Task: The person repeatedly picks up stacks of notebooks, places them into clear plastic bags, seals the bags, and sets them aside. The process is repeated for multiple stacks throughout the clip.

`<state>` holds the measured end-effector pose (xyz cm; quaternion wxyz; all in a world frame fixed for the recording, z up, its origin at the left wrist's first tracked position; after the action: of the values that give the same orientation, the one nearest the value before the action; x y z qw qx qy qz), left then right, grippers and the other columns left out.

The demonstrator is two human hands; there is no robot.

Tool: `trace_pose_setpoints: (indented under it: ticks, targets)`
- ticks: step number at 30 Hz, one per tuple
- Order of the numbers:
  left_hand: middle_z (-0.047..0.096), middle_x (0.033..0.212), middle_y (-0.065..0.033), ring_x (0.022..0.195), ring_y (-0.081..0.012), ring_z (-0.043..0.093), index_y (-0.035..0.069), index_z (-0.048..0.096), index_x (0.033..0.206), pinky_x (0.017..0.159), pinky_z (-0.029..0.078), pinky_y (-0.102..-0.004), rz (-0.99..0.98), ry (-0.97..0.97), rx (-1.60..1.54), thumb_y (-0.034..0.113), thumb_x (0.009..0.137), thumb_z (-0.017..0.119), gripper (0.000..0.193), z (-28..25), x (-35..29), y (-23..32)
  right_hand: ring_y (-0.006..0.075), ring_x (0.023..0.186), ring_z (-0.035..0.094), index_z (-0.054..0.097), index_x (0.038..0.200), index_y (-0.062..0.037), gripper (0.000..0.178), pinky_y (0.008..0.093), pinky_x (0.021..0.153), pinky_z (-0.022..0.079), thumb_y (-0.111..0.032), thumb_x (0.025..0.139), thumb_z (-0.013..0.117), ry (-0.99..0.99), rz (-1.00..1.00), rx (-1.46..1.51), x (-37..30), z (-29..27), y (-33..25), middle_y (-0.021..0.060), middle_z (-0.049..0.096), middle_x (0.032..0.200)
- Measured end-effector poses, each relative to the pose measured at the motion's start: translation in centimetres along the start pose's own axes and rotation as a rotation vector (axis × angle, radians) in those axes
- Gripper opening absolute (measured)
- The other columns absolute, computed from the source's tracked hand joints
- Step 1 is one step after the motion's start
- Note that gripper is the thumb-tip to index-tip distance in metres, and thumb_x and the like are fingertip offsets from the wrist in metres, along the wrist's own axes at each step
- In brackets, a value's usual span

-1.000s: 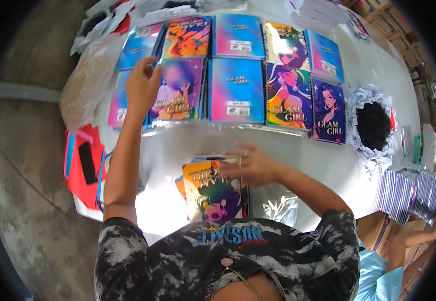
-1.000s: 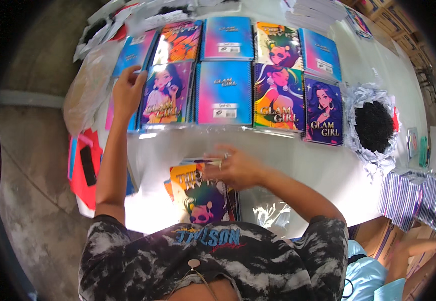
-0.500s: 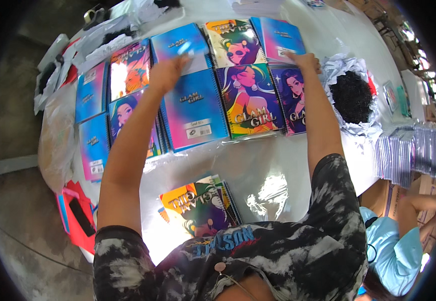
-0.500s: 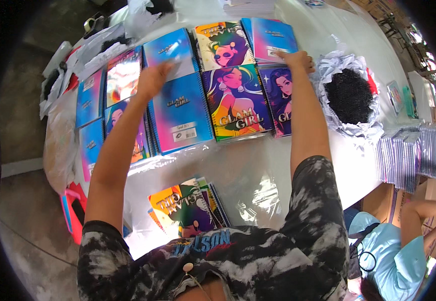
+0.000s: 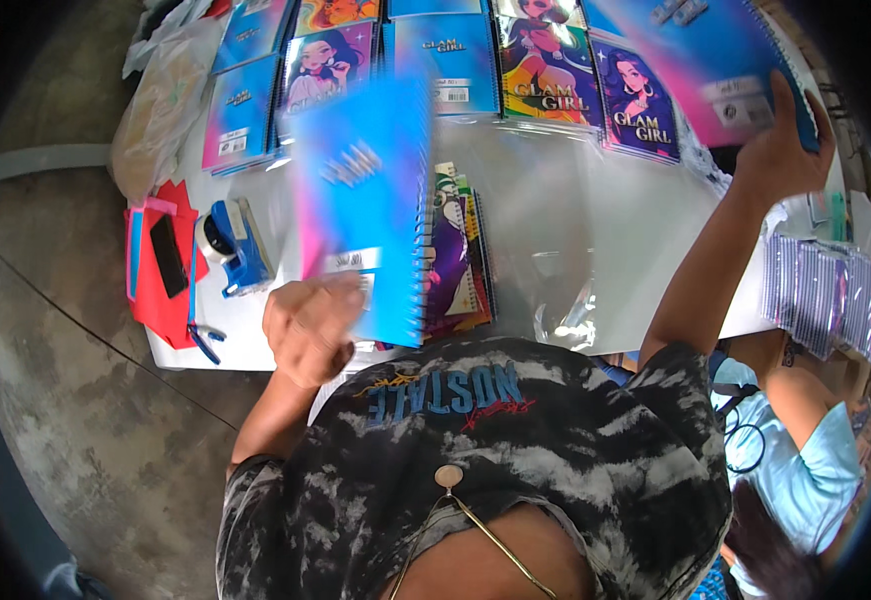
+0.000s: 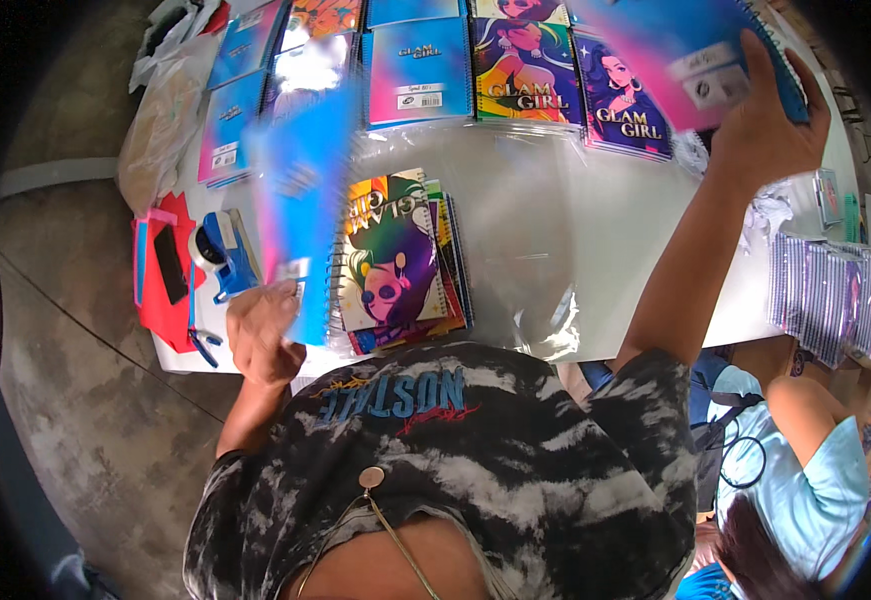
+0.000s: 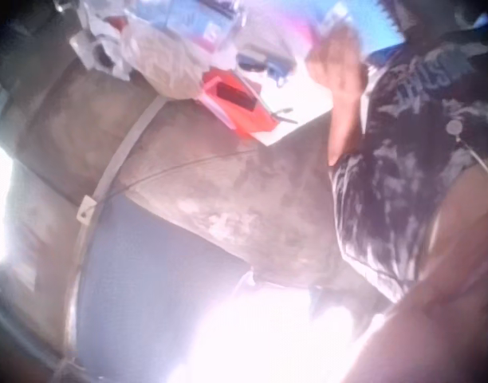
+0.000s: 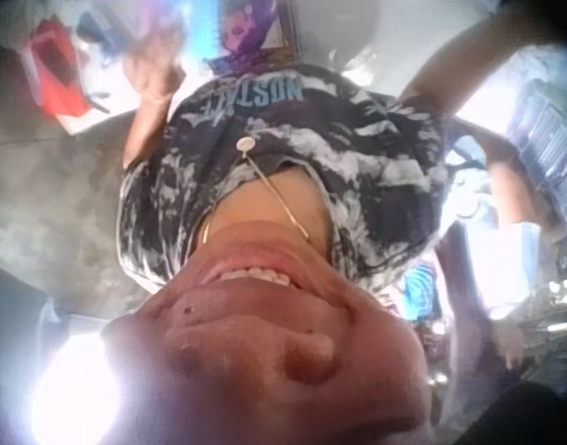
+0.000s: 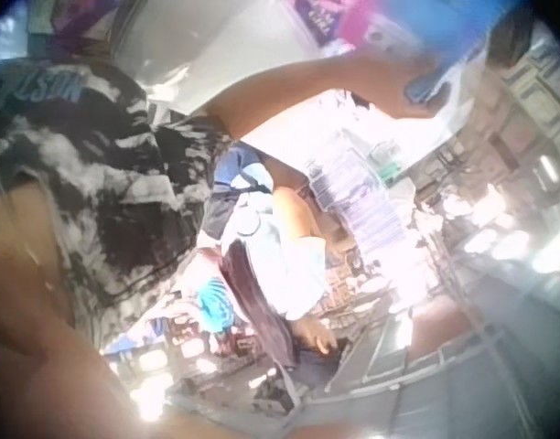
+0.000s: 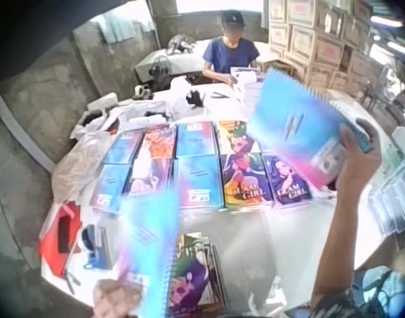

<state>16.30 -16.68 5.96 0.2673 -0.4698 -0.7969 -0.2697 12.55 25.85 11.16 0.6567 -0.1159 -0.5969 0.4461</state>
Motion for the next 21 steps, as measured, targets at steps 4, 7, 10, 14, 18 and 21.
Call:
trace_pose_setpoints:
  ticks: [4, 7, 10, 14, 18, 21]
  targets:
    - [0.056, 0.074, -0.0079, 0.06, -0.0159, 0.049, -0.003, 0.057, 0.093, 0.053, 0.038, -0.0248, -0.67, 0.433, 0.064, 0.02, 0.096, 0.04, 0.029, 2.4, -3.8, -6.8, 0.0185, 0.075, 0.063, 0.062, 0.087, 0.0055, 0.026, 0.0249, 0.068, 0.054, -0.002, 0.067, 0.077, -0.114, 0.089, 0.036, -1.7, -0.3, -0.5, 0.0124, 0.065, 0.085]
    - [0.049, 0.075, -0.0012, 0.066, -0.0082, 0.041, -0.002, 0.05, 0.087, 0.058, 0.036, -0.0232, -0.942, 0.546, -0.176, 0.022, 0.098, 0.038, 0.029, 4.0, -1.8, -7.5, 0.0182, 0.072, 0.064, 0.06, 0.092, 0.0031, 0.025, 0.0241, 0.065, 0.054, -0.007, 0.073, 0.073, -0.118, 0.235, 0.195, -2.9, -0.2, 0.4, 0.0123, 0.064, 0.084]
    - [0.044, 0.072, -0.0012, 0.067, -0.0099, 0.037, 0.001, 0.046, 0.081, 0.06, 0.034, -0.0257, -1.11, 0.472, -0.27, 0.021, 0.097, 0.042, 0.026, 8.9, -7.4, -6.7, 0.0154, 0.07, 0.062, 0.057, 0.093, -0.0003, 0.019, 0.0251, 0.061, 0.052, -0.009, 0.079, 0.067, -0.066, 0.574, 0.573, -6.5, -0.2, -0.3, 0.0076, 0.062, 0.081]
    - [0.047, 0.091, -0.0105, 0.082, -0.0192, 0.044, -0.005, 0.048, 0.103, 0.076, 0.04, -0.0331, -1.613, 0.042, -0.359, 0.031, 0.08, 0.066, 0.046, 15.2, -19.4, -2.7, 0.0111, 0.071, 0.055, 0.051, 0.084, -0.0074, 0.02, 0.0255, 0.064, 0.047, -0.007, 0.076, 0.069, -0.143, 1.046, 0.534, -19.5, -1.0, 0.7, 0.0015, 0.055, 0.08]
    - [0.042, 0.114, -0.0175, 0.101, -0.0239, 0.043, -0.006, 0.042, 0.12, 0.088, 0.036, -0.0353, -1.372, 0.238, -0.3, 0.03, 0.083, 0.062, 0.055, 13.0, -14.7, -4.7, 0.0179, 0.082, 0.056, 0.048, 0.107, -0.0005, 0.043, 0.0306, 0.079, 0.046, -0.012, 0.073, 0.072, -0.833, 1.246, -0.093, -31.7, -6.0, 4.4, 0.0118, 0.057, 0.093]
    - [0.046, 0.116, -0.021, 0.101, -0.0266, 0.047, -0.009, 0.042, 0.12, 0.088, 0.038, -0.0364, -1.26, 0.085, -0.301, 0.037, 0.081, 0.063, 0.064, 14.2, -13.4, -9.8, 0.0244, 0.089, 0.058, 0.042, 0.119, 0.0061, 0.067, 0.0352, 0.079, 0.048, -0.023, 0.068, 0.076, -1.124, 0.386, -0.622, -31.5, -5.1, 5.8, 0.0206, 0.056, 0.104]
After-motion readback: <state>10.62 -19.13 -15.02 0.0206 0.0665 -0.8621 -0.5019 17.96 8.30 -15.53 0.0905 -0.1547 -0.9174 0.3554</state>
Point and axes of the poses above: each hand's wrist, its own x-axis towards the middle knuckle, its own z-axis out of the palm, y = z × x, the point moved 2 cm from there along x, towards the middle knuckle
